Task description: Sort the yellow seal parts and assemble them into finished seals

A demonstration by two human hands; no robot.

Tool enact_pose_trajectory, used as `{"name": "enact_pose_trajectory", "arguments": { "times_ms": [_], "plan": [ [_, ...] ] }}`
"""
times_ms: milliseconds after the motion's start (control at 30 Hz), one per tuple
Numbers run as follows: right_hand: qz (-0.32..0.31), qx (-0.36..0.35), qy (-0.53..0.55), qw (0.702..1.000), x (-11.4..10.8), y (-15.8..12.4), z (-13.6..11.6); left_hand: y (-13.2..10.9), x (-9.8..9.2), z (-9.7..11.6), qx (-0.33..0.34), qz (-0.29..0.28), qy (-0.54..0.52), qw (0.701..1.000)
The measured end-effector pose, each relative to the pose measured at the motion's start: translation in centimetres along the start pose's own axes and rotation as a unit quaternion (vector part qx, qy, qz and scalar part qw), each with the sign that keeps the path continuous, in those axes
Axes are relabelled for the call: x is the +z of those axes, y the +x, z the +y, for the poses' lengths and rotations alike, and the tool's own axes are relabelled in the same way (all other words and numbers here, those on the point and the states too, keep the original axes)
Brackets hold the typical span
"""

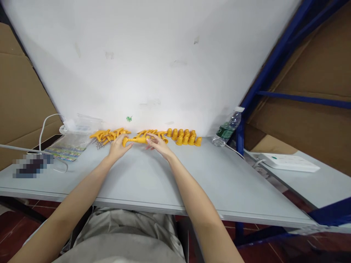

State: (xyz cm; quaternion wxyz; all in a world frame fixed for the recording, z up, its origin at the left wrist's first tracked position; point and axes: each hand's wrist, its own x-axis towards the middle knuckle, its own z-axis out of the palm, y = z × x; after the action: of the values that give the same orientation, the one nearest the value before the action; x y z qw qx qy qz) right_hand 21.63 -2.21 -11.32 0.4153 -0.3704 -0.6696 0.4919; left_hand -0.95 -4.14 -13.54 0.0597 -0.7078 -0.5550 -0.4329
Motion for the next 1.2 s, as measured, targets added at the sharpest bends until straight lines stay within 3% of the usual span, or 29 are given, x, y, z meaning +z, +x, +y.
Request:
{"name": "enact_pose_trajectory", "arguments": {
  "times_ms": [100,333,633,1200],
  "plan": [
    [-0.001,-0.022,0.019,1.000,0.0,0.0,0.0,-0.2,0.1,0.1,0.006,-0.009,0.000,1.000],
    [0.061,0.042,-0.002,0.997,1.1,0.5,0.5,-0.3,-0.2,1.1,-0.010,-0.021,-0.012,1.000],
    [-0.001,-0.005,0.024,1.000,-0.7,-0.1,0.1,0.1,-0.6,0.8,-0.045,-0.017,-0.006,0.999],
    [0.026,0.026,0.036,0.999,-0.5,0.3,0.8,-0.2,-0.6,0.9,-0.023,-0.021,-0.017,0.999]
  ]
}}
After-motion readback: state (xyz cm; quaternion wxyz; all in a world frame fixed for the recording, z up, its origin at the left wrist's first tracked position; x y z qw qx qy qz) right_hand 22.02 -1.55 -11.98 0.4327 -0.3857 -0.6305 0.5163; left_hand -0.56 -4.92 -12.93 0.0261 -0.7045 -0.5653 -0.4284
